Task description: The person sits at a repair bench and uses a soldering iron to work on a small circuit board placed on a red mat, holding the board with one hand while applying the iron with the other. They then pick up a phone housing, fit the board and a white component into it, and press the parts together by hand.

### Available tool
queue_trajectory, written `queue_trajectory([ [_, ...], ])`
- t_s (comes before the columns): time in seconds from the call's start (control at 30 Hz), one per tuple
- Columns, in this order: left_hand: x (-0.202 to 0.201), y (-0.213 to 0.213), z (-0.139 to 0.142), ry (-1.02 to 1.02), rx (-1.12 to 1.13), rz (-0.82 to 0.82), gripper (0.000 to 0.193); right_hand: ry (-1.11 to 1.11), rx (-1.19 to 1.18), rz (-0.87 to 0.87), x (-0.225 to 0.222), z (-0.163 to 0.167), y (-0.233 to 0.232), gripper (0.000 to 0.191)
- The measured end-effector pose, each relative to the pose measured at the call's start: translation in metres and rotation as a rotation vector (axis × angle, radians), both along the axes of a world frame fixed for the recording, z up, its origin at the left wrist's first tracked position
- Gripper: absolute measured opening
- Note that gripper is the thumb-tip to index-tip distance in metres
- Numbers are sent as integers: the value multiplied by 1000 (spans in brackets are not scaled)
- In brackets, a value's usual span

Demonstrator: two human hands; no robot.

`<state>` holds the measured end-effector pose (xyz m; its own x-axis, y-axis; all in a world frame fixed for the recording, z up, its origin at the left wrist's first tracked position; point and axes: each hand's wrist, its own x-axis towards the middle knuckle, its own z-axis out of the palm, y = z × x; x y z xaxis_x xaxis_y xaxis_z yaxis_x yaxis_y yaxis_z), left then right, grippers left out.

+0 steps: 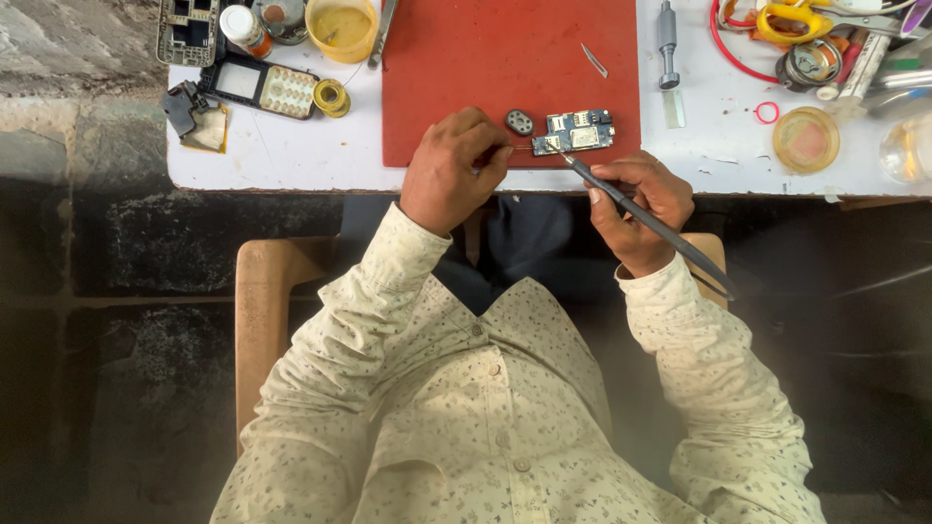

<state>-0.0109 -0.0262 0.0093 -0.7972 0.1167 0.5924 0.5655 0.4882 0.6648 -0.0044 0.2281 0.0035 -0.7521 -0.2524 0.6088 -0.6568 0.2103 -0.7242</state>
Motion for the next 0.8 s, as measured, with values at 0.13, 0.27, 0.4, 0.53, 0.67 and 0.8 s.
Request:
queue_trajectory([
  [0.13, 0, 0, 0, -1, 1, 1, 7, 0, 53, -46, 2, 1, 1, 15],
  [0.27, 0, 0, 0, -2, 8, -3, 7, 2, 49, -39, 2, 0, 1, 15],
  [0.4, -1, 0, 0, -13, 10, -1, 7, -2, 37, -29, 1, 0, 2, 15],
  [0.53, -1, 0, 0, -18, 11, -7, 7, -6, 34, -21, 1, 0, 1, 15],
  [0.67, -1, 0, 1, -7, 8, -8, 7, 29, 50, -23, 0, 1, 0, 16],
  [0.8, -1, -1, 1, -15, -2, -10, 8, -10, 41, -9, 2, 2, -1, 17],
])
